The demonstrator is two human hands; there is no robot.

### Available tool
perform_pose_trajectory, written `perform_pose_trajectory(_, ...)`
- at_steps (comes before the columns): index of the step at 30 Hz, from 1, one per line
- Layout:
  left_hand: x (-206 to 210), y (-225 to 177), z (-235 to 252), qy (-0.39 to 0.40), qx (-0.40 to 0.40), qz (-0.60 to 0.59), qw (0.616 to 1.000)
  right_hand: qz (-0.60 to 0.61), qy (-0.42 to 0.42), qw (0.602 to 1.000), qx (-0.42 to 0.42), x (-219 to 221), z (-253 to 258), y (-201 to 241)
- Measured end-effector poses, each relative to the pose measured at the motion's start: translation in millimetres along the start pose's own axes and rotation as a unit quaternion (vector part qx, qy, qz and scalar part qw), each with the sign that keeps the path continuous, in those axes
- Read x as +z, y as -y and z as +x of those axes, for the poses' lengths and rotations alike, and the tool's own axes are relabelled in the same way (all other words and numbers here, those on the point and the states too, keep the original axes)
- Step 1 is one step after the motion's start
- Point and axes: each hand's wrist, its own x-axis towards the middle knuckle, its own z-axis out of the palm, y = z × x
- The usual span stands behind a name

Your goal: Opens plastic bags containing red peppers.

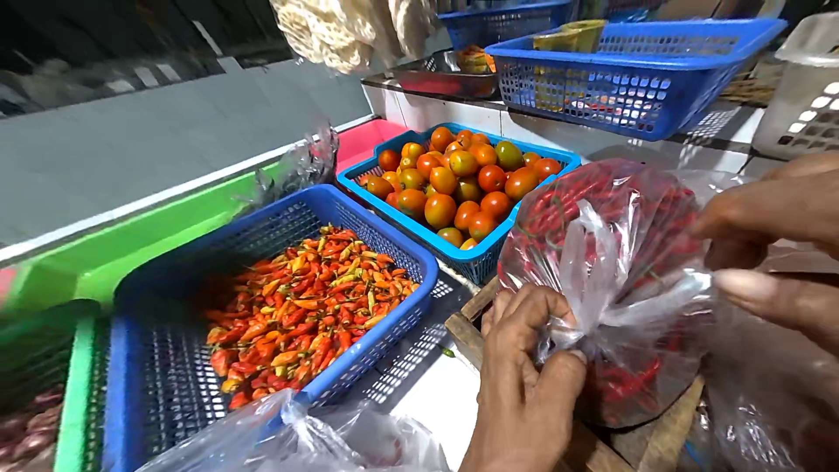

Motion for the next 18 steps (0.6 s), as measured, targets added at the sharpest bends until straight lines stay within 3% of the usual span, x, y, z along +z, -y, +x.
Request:
perform_pose_trajectory(7,-19.9,-6.9,4.1,0.022,-0.04,-0.21,0.977,0.045,0.083,0.996,-0.006,12.6,8.1,-15.9)
perform_pose_trajectory(9,-24.8,-11.5,5.6,0.011,-0.009,-0.129,0.992,-0.002,0.074,0.997,-0.033,17.6,5.6,-13.8)
perform_pose_trajectory(10,-24.2,-13.2,6.5,-0.014,0.026,-0.028,0.999,-0.041,0.072,0.995,-0.055,21.4,4.7,-11.9)
perform_pose_trajectory(12,-23.1,-12.2,8.7,-0.063,0.12,0.18,0.974,-0.099,0.076,0.989,-0.082,26.6,3.6,-10.1)
perform_pose_trajectory(13,-23.2,-10.0,10.1,-0.083,0.147,0.215,0.962,-0.105,0.076,0.988,-0.081,26.0,3.4,-10.7)
perform_pose_trajectory(18,-32.1,-2.1,16.4,-0.182,0.164,0.102,0.964,-0.075,0.059,0.995,0.021,1.5,7.3,-29.6)
